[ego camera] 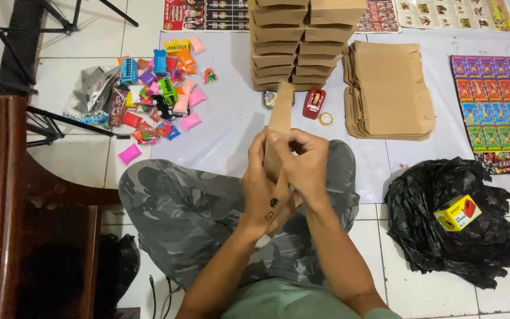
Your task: Folding cardboard boxes and packing small items into them before stacking the finished products.
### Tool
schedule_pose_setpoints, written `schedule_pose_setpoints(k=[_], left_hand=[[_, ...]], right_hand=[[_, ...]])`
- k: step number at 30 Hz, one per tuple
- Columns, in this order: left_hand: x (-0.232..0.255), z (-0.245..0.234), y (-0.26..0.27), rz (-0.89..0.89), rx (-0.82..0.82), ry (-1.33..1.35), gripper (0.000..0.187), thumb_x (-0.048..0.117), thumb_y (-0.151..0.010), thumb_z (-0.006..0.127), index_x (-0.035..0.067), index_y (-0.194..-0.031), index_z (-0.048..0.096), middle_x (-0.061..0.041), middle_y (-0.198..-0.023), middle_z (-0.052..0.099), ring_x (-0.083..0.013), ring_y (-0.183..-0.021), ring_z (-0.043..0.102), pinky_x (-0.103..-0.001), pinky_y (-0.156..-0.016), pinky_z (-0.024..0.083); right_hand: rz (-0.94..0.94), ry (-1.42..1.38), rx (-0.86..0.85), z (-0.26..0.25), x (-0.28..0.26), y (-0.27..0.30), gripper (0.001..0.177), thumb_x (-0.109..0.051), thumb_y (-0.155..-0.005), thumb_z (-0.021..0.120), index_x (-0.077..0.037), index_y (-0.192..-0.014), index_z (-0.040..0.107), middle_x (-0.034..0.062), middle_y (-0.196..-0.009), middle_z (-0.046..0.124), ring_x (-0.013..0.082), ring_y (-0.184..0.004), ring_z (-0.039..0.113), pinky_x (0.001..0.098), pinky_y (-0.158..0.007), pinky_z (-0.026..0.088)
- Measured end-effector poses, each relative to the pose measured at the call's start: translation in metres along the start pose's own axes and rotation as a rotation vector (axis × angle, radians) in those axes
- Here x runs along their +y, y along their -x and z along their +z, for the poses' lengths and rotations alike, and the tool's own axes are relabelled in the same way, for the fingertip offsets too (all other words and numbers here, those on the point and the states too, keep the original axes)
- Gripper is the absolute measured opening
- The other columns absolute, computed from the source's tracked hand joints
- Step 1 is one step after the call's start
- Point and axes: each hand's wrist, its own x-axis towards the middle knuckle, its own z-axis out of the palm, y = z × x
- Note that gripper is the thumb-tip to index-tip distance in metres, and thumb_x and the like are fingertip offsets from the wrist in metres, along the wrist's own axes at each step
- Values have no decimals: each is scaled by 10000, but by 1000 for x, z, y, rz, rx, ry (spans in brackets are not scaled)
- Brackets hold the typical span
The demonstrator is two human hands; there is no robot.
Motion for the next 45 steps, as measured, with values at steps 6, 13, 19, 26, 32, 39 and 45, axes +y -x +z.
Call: schedule_pose_setpoints(k=[6,13,19,26,32,39,45], left_hand=[[-43,0,-13,-103,-21,14,741,-5,-832,701,22,-1489,357,-304,-1166,706,-472,-1066,692,-559,-871,540],[-116,-38,-51,-337,13,265,668,33,-876,631,67,-1500,395,-192,-1190,696,-290,-1053,707,-456,-930,597],[-159,-73,-77,-404,30,475,630,38,-855,625,58,-1463,458,-223,-1161,695,-280,-1011,701,-505,-845,616],[-183,-81,-87,-535,-94,273,776,190,-881,728,58,-1553,363,-241,-1337,591,-383,-1239,582,-569,-1026,499],[-221,-92,-58,-782,-344,-94,734,400,-933,708,-7,-1481,436,-331,-1328,588,-475,-1262,574,-607,-1026,475],[-221,-73,-62,-653,-133,-159,334,245,-1063,480,5,-1254,613,-280,-1250,641,-486,-1232,581,-603,-1036,460],[-243,-35,-106,-482,-14,9,355,178,-1044,455,4,-1324,589,-264,-1279,629,-436,-1285,542,-602,-1074,422]], right_hand=[[-81,277,38,19,4,-6,387,-197,-905,817,-86,-596,611,74,-493,591,133,-472,544,250,-470,418],[-36,152,-146,-3,6,-11,330,-292,-1037,548,-81,-1222,723,137,-977,791,255,-950,749,424,-846,581],[-180,414,162,-54,83,-42,379,-264,-1129,376,-50,-1392,546,173,-1279,635,351,-1239,575,496,-1034,454],[320,322,-259,-59,234,-10,359,-199,-1043,594,99,-1243,592,332,-1085,654,482,-1095,631,594,-926,480],[444,301,-238,-49,283,20,282,-177,-1071,558,-34,-882,710,87,-731,664,204,-711,612,345,-667,489],[393,341,-152,-36,265,7,250,-207,-1092,548,-21,-1038,707,164,-929,723,252,-872,672,397,-772,529],[322,211,-135,-43,273,-55,503,-104,-998,670,30,-1443,479,356,-1237,609,532,-1109,645,573,-939,547]])
